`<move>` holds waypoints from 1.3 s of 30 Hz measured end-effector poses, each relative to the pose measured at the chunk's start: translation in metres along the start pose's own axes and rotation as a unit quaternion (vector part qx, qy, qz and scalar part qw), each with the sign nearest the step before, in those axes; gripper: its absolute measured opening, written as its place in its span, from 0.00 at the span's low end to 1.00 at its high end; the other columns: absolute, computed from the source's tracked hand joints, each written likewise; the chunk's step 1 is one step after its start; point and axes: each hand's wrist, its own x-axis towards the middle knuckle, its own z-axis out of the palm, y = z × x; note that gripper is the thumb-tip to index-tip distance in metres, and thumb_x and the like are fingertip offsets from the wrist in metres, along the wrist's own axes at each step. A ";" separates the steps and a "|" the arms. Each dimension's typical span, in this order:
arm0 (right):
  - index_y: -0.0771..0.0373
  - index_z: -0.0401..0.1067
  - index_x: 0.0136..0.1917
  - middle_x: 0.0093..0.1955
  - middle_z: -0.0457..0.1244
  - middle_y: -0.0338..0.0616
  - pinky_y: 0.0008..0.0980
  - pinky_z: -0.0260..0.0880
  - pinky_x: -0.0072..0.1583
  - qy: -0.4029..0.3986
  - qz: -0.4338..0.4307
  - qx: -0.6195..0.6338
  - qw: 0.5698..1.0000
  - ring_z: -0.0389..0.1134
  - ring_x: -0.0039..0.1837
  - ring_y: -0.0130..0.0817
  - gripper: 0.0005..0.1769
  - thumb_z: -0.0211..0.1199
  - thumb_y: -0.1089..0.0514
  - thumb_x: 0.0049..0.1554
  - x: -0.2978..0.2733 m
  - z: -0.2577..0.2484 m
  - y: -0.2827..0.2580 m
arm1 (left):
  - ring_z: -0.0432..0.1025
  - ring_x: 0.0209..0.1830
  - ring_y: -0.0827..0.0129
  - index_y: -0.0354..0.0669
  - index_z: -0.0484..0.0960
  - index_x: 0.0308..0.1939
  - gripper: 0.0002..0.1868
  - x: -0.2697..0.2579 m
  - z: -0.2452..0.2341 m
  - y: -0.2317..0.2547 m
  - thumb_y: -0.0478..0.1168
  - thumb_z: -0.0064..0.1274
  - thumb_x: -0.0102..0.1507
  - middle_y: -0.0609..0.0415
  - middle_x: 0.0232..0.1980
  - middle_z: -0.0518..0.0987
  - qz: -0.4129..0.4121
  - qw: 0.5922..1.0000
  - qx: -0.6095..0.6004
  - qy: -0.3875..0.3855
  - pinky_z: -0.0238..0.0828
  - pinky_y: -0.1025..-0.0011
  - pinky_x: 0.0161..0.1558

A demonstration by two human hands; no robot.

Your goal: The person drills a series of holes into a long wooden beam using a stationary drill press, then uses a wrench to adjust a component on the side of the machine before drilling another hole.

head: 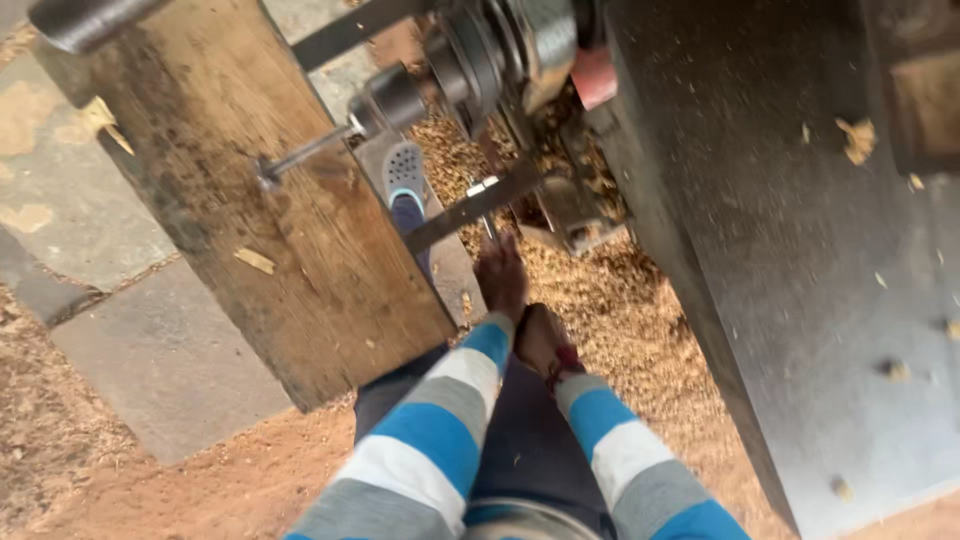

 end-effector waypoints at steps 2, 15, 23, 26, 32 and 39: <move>0.63 0.75 0.37 0.39 0.68 0.58 0.49 0.69 0.46 0.003 0.023 0.121 0.992 0.69 0.43 0.57 0.06 0.60 0.59 0.50 -0.035 0.000 -0.022 | 0.70 0.32 0.49 0.33 0.78 0.38 0.21 -0.001 -0.025 0.003 0.49 0.48 0.74 0.38 0.32 0.75 -0.432 0.827 -0.263 -0.244 0.64 0.57 0.32; 0.62 0.75 0.46 0.42 0.70 0.60 0.55 0.69 0.47 -0.016 0.216 0.503 0.837 0.71 0.44 0.60 0.14 0.56 0.50 0.58 -0.053 -0.086 -0.008 | 0.65 0.30 0.62 0.35 0.75 0.39 0.15 -0.012 -0.077 0.021 0.44 0.43 0.73 0.44 0.31 0.72 -0.441 0.774 -0.374 -0.258 0.63 0.61 0.33; 0.64 0.76 0.40 0.39 0.69 0.57 0.52 0.69 0.43 0.122 0.120 0.368 0.914 0.70 0.43 0.57 0.15 0.63 0.49 0.52 -0.046 0.001 -0.009 | 0.68 0.31 0.66 0.35 0.72 0.42 0.08 -0.002 -0.084 0.017 0.37 0.46 0.73 0.51 0.34 0.72 -0.547 0.547 -0.525 -0.355 0.70 0.65 0.32; 0.63 0.76 0.45 0.42 0.69 0.56 0.50 0.70 0.47 0.087 0.194 0.422 0.881 0.71 0.46 0.53 0.16 0.61 0.48 0.55 -0.039 -0.041 -0.011 | 0.76 0.46 0.71 0.39 0.73 0.47 0.10 0.026 -0.109 0.013 0.42 0.41 0.73 0.54 0.43 0.78 -0.476 0.656 -0.446 -0.381 0.72 0.63 0.50; 0.58 0.71 0.65 0.62 0.69 0.48 0.40 0.72 0.63 -0.208 0.185 0.756 0.592 0.71 0.63 0.42 0.28 0.55 0.40 0.58 -0.081 -0.163 0.043 | 0.75 0.52 0.59 0.42 0.77 0.52 0.18 0.072 -0.113 0.035 0.51 0.40 0.71 0.44 0.49 0.82 -0.597 0.551 -0.416 -0.410 0.66 0.55 0.65; 0.62 0.71 0.64 0.57 0.68 0.49 0.39 0.72 0.57 -0.127 0.215 0.630 0.736 0.70 0.56 0.41 0.31 0.49 0.38 0.61 -0.035 -0.119 0.084 | 0.70 0.67 0.65 0.41 0.77 0.62 0.35 0.057 -0.105 -0.014 0.66 0.34 0.70 0.52 0.63 0.80 -0.551 0.556 -0.434 -0.447 0.58 0.60 0.72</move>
